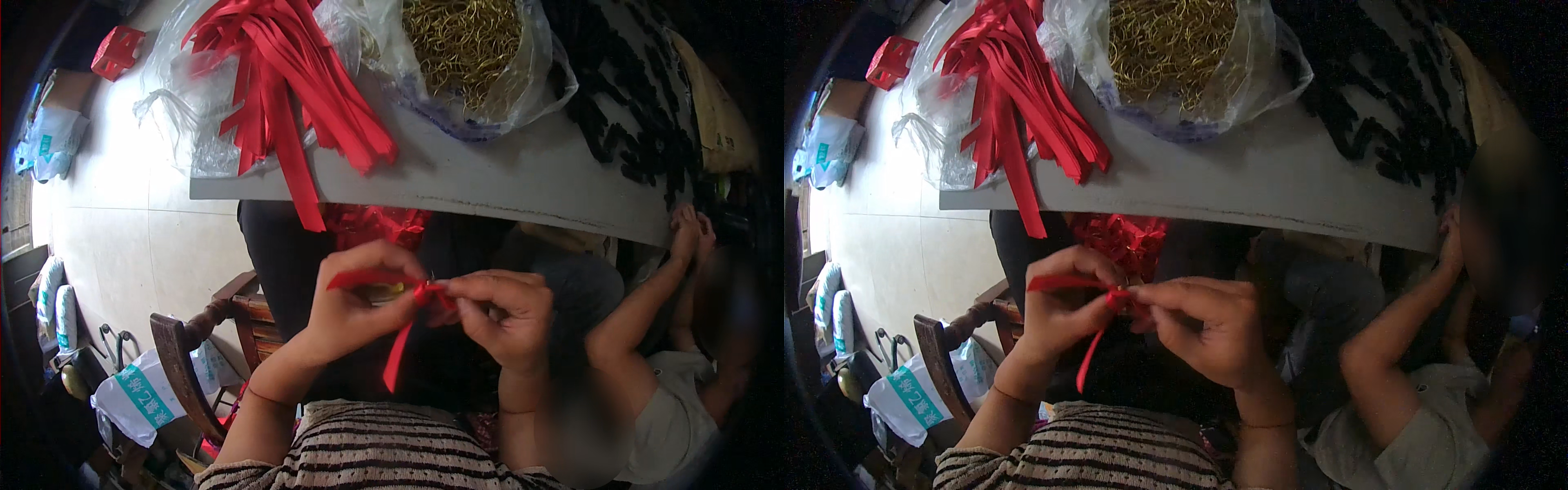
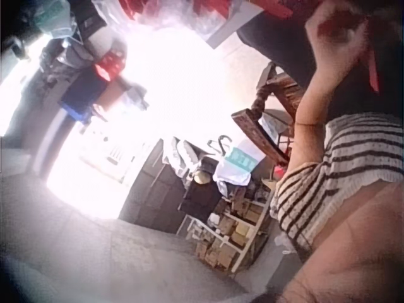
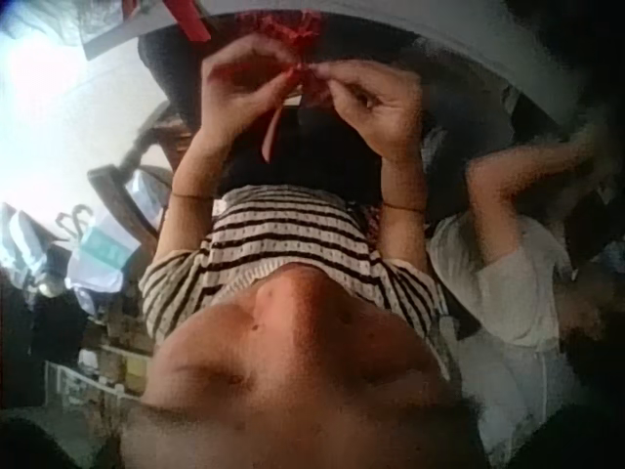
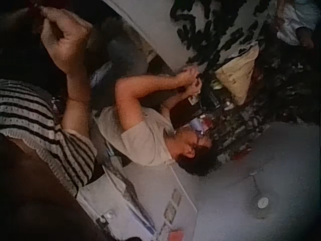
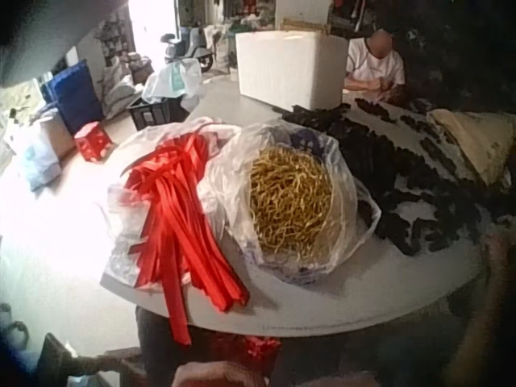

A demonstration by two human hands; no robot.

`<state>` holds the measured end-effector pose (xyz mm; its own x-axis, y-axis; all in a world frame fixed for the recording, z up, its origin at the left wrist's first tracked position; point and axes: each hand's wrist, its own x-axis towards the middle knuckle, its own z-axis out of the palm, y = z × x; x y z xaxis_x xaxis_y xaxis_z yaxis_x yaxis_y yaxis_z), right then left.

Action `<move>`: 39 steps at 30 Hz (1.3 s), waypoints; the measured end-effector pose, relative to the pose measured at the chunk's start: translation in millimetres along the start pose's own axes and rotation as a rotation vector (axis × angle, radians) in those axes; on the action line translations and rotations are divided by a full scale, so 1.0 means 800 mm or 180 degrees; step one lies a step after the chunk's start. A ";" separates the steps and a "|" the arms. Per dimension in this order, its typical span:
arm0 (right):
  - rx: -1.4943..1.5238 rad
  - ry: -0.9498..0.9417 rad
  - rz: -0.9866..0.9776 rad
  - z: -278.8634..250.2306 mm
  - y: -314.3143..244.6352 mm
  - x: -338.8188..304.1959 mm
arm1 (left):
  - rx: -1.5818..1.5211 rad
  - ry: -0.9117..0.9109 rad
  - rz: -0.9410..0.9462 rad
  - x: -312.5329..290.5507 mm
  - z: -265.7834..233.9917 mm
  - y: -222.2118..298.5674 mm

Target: Tying red ribbons into bows and attaching small gold rings.

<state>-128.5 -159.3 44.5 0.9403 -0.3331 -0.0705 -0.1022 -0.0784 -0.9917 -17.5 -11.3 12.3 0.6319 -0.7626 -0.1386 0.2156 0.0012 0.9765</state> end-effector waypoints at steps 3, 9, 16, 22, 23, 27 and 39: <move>-0.0004 -0.0313 0.0045 -0.013 -0.004 0.002 | -0.0267 -0.0869 0.0399 0.009 -0.001 -0.005; -0.0213 -0.0579 0.0114 -0.009 -0.021 -0.007 | -0.0894 -0.1401 -0.0190 -0.004 -0.007 0.006; 0.0210 0.0172 -0.0369 0.020 -0.009 -0.045 | -0.0461 -0.0084 0.0538 -0.037 0.014 0.003; -0.1416 0.0576 -0.1267 0.040 -0.033 -0.067 | 0.1011 -0.0037 0.1437 -0.063 0.011 0.026; -0.1409 0.0566 -0.1233 0.041 -0.034 -0.069 | 0.1444 0.0124 0.1702 -0.068 0.013 0.030; -0.0646 0.0891 -0.1014 0.045 -0.019 -0.091 | 0.1088 0.0010 0.1793 -0.079 0.011 0.026; -0.0999 0.0747 -0.1150 0.054 -0.016 -0.105 | 0.0041 -0.0709 0.1458 -0.099 0.011 0.009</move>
<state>-192.4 -89.7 58.2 0.8392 -0.4313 0.3313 0.0888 -0.4924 -0.8659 -72.9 43.4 32.0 0.4851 -0.8050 0.3415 -0.0565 0.3608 0.9309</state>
